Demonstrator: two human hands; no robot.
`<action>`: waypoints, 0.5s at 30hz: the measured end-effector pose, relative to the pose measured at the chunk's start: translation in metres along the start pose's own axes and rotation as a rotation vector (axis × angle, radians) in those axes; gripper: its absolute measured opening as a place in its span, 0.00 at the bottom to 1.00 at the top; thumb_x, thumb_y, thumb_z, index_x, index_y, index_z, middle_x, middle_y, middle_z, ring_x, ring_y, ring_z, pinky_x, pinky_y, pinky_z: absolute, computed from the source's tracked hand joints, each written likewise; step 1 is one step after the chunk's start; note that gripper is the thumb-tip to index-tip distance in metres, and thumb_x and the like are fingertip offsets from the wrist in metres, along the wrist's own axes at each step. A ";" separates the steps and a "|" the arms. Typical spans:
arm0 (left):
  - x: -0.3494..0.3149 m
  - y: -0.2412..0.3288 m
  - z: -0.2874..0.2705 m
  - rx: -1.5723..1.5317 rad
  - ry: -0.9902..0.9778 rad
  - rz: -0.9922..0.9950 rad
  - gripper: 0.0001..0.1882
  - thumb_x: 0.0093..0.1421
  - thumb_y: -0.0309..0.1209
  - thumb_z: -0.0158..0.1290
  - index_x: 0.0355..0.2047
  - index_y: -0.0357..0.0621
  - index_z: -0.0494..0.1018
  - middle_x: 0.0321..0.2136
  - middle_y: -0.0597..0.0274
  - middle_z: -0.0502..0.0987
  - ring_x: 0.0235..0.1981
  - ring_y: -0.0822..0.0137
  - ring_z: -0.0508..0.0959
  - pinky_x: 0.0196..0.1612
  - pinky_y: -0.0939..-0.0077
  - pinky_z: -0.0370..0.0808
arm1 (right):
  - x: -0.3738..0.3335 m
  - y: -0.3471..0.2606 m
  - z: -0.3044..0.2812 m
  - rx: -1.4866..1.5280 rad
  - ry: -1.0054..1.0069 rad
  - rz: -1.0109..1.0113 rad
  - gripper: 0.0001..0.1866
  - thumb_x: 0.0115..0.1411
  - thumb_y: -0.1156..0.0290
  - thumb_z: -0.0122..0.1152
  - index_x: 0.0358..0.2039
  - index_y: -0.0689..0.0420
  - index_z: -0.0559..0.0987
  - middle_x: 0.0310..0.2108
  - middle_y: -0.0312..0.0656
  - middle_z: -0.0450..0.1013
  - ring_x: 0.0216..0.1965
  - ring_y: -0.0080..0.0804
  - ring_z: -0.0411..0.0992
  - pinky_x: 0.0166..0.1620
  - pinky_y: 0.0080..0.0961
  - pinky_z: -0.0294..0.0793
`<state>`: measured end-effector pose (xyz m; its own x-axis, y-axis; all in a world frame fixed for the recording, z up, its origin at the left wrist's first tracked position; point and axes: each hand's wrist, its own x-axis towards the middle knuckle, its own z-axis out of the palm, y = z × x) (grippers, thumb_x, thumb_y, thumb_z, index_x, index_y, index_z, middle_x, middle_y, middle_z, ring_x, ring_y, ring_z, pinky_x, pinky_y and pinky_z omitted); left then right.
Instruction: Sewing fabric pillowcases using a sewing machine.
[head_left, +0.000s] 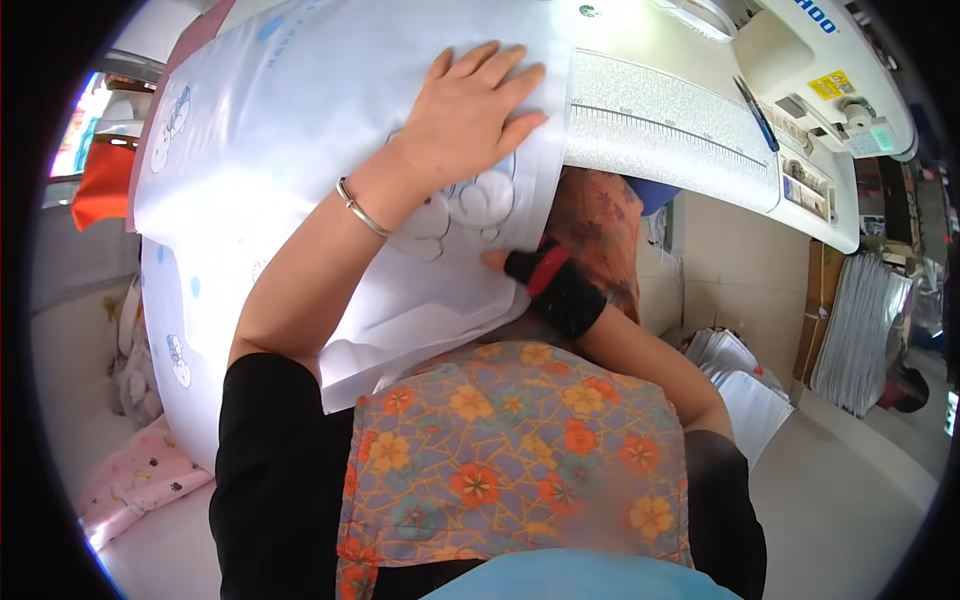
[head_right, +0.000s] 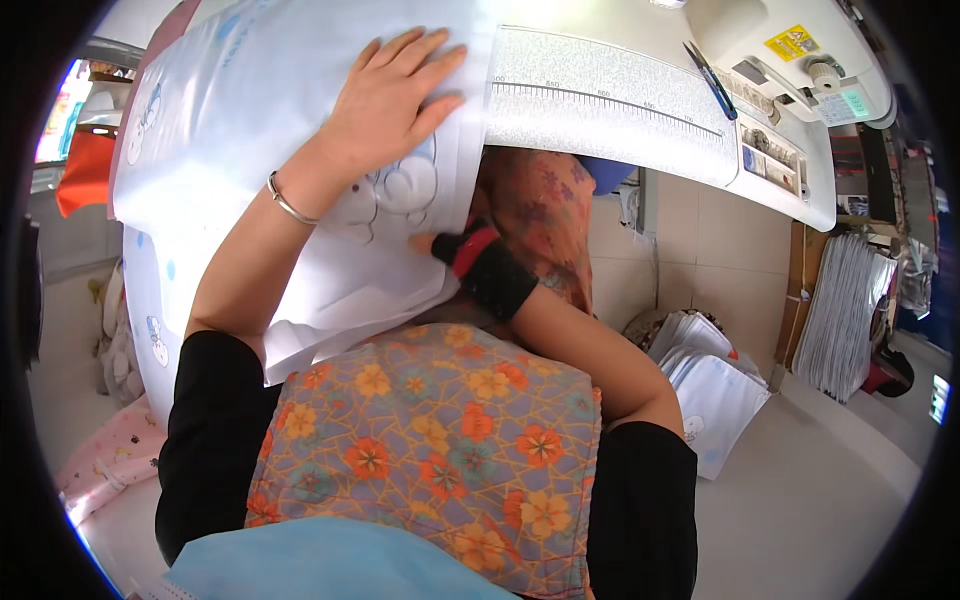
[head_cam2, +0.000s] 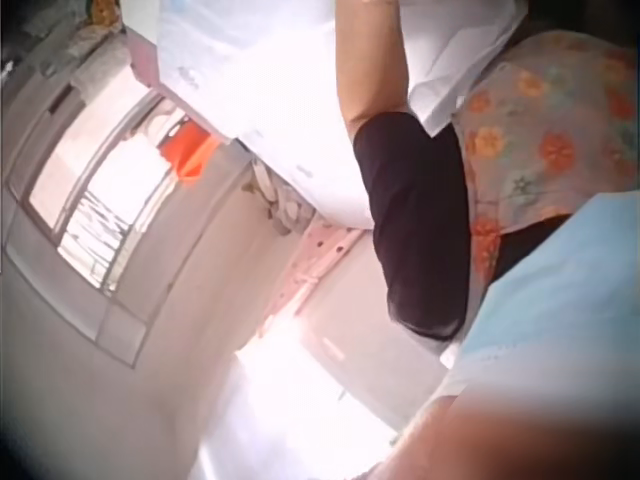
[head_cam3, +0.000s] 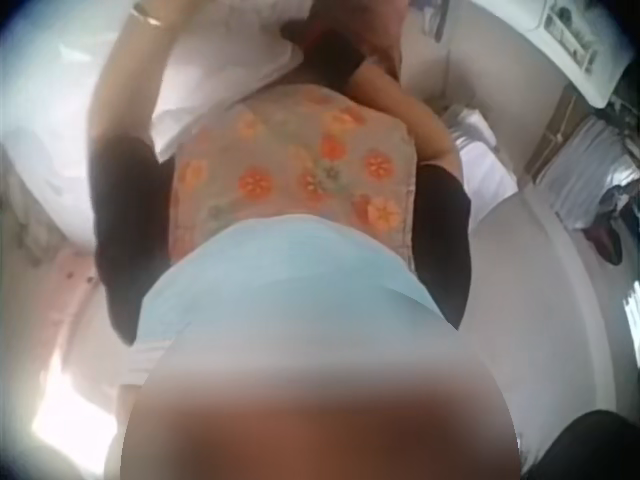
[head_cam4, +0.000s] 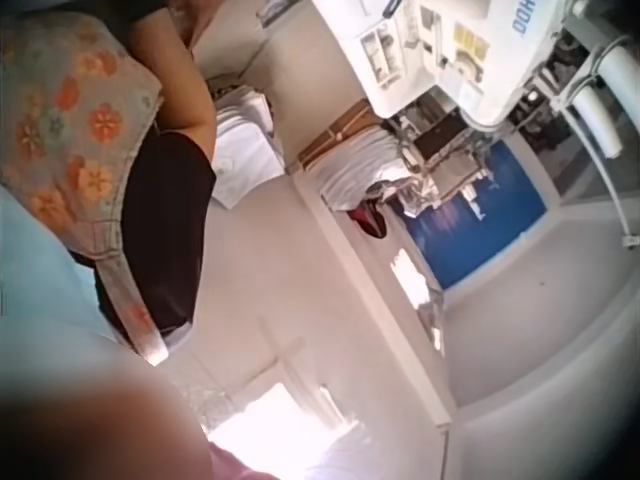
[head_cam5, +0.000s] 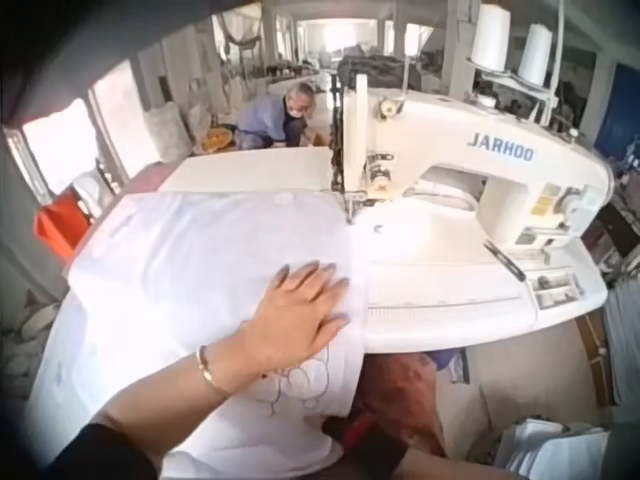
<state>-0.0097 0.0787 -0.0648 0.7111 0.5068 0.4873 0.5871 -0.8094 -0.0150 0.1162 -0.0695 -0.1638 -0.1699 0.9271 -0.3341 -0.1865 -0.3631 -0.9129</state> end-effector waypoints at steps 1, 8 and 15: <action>0.003 -0.004 0.003 0.000 0.002 0.003 0.23 0.64 0.45 0.49 0.56 0.49 0.71 0.58 0.56 0.70 0.61 0.52 0.67 0.61 0.47 0.62 | 0.005 -0.004 0.001 0.014 0.021 -0.021 0.32 0.44 0.75 0.73 0.52 0.55 0.73 0.50 0.39 0.73 0.52 0.34 0.70 0.55 0.32 0.72; 0.036 -0.027 0.023 0.009 -0.018 -0.050 0.24 0.64 0.45 0.49 0.56 0.48 0.70 0.58 0.53 0.69 0.61 0.54 0.67 0.62 0.49 0.62 | 0.038 -0.028 -0.010 -0.239 0.048 0.044 0.28 0.51 0.72 0.69 0.54 0.56 0.74 0.48 0.37 0.75 0.49 0.30 0.71 0.53 0.29 0.71; 0.037 -0.021 0.027 0.011 -0.107 -0.023 0.26 0.64 0.43 0.49 0.57 0.38 0.68 0.58 0.49 0.69 0.61 0.50 0.66 0.63 0.53 0.62 | 0.035 0.013 -0.022 -0.195 -0.076 0.023 0.22 0.54 0.68 0.69 0.49 0.57 0.77 0.42 0.40 0.77 0.45 0.31 0.73 0.50 0.29 0.73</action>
<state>0.0150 0.1225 -0.0694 0.7341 0.5548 0.3914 0.6076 -0.7941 -0.0141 0.1295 -0.0396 -0.1925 -0.2454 0.9065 -0.3434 0.0081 -0.3523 -0.9358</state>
